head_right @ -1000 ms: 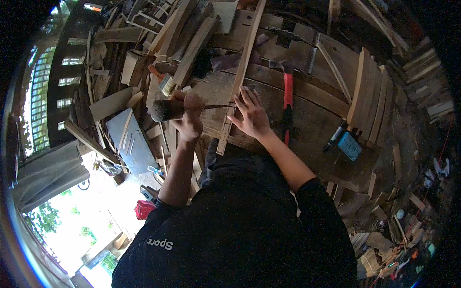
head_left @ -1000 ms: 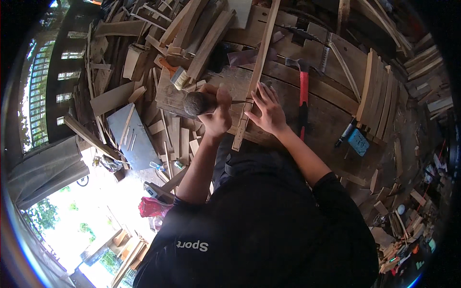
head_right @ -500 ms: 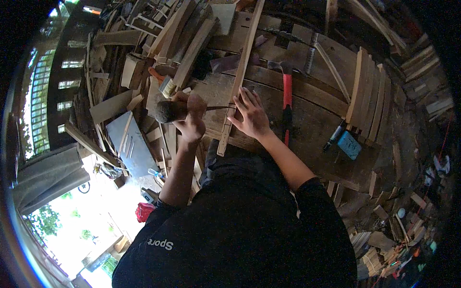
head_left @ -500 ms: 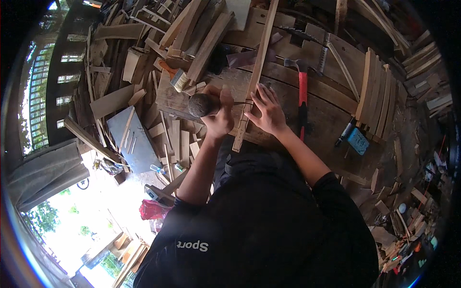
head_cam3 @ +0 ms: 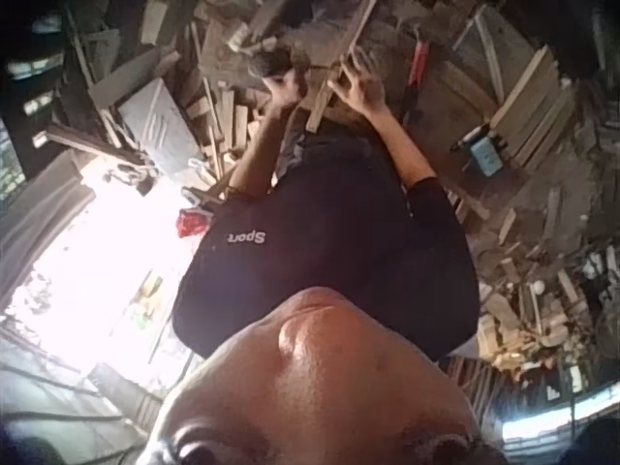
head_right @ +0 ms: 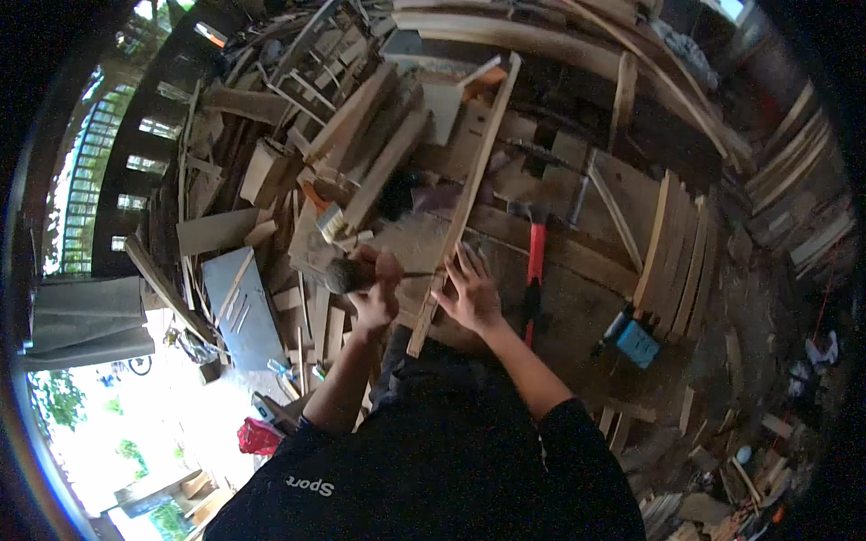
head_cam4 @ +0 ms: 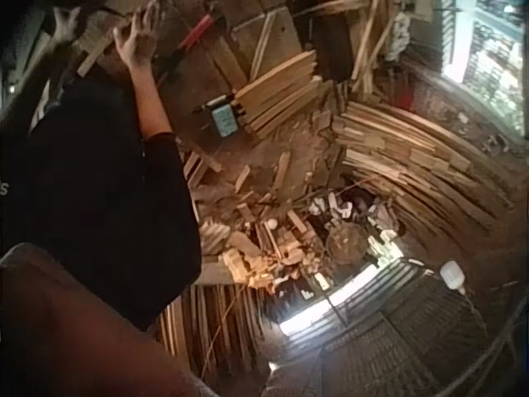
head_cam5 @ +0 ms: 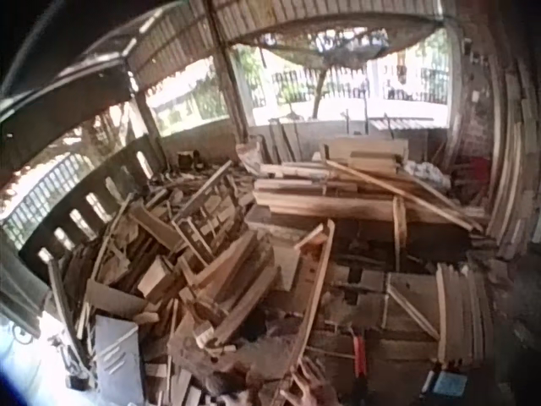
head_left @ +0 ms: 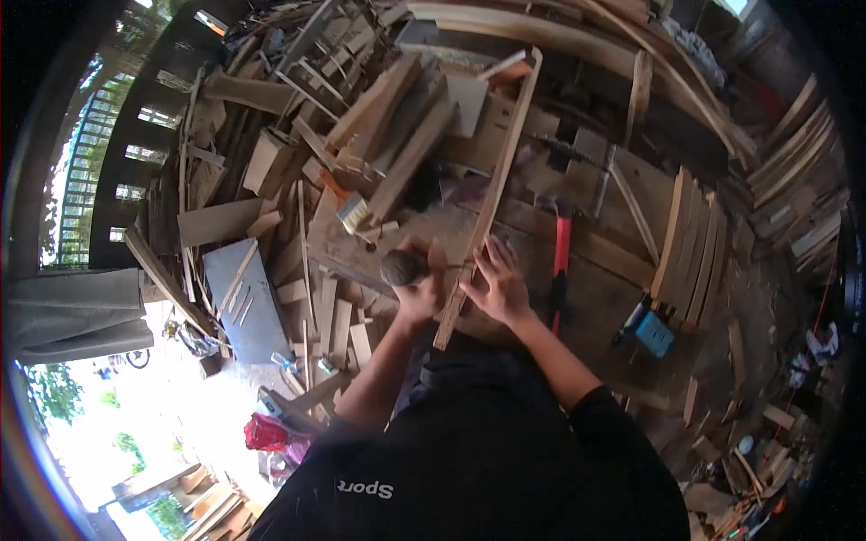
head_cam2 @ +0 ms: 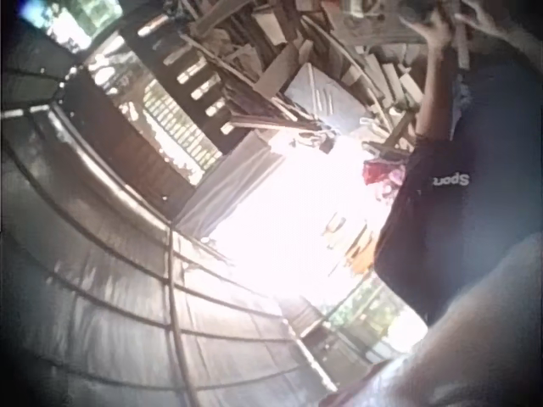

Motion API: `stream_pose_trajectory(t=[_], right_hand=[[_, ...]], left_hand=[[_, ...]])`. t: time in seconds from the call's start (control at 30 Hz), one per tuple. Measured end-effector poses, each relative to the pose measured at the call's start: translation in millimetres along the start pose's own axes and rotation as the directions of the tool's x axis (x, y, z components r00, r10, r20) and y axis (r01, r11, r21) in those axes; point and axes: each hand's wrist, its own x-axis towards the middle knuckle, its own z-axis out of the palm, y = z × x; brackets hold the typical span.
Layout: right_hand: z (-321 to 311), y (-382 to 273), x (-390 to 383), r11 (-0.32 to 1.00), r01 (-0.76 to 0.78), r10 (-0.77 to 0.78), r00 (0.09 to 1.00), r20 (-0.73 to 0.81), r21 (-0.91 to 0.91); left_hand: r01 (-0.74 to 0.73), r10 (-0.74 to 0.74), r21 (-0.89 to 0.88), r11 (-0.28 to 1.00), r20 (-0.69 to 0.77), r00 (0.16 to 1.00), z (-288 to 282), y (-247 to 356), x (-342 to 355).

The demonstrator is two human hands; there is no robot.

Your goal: Use a hammer and chisel to carve a joint or notch into a wooden plank.

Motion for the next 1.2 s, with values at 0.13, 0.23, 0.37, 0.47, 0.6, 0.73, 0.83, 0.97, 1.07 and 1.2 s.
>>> stream_pose_trajectory(t=[0.13, 0.23, 0.37, 0.47, 0.6, 0.73, 0.83, 0.97, 1.07, 1.2], right_hand=[[-1.9, -7.6, 3.3, 0.999, 0.026, -0.025, 0.998, -0.052, 0.022], [-2.5, -11.0, 1.7, 1.000, 0.019, -0.019, 0.999, -0.046, 0.007], [-0.1, -4.5, -1.4, 0.999, 0.028, -0.028, 1.000, -0.003, -0.026], [-1.7, -7.9, -0.6, 1.000, 0.023, -0.022, 1.000, 0.015, -0.015], [-3.0, -8.7, 0.5, 1.000, 0.004, -0.004, 0.999, 0.044, -0.012], [-5.6, -12.0, 2.4, 1.000, 0.007, -0.006, 0.999, 0.052, -0.018], [-5.8, -12.5, 2.1, 1.000, 0.010, -0.009, 0.999, 0.052, -0.024], [-6.1, -13.5, 0.7, 1.000, -0.001, 0.002, 0.998, 0.061, -0.015], [-6.8, -12.3, -0.8, 1.000, 0.009, -0.008, 0.999, 0.054, -0.016], [-7.5, -12.4, 1.1, 1.000, 0.012, -0.011, 0.999, 0.051, -0.005]], left_hand=[[0.062, -0.066, -0.039, 0.997, -0.122, 0.990, -3.2, 0.5, 0.0], [0.056, -0.055, 0.003, 0.998, -0.146, 0.988, -4.3, -0.4, -2.7], [0.007, 0.000, 0.039, 0.999, -0.163, 0.987, 3.1, 10.2, -2.0], [0.021, -0.002, 0.121, 0.992, -0.155, 0.988, 3.7, 25.9, 1.4], [0.014, 0.001, 0.119, 0.993, -0.124, 0.992, 6.5, 35.7, 2.9], [0.012, -0.001, 0.162, 0.987, -0.066, 0.998, 3.6, 29.0, -0.2], [0.011, -0.004, 0.125, 0.992, -0.062, 0.998, 4.0, 27.2, 0.3], [-0.033, 0.039, 0.106, 0.994, -0.059, 0.997, 4.3, 31.3, 2.5], [-0.018, 0.023, 0.079, 0.997, -0.065, 0.998, 5.1, 32.0, 1.5], [-0.035, 0.043, 0.115, 0.993, -0.066, 0.997, 3.5, 29.8, 1.9]])
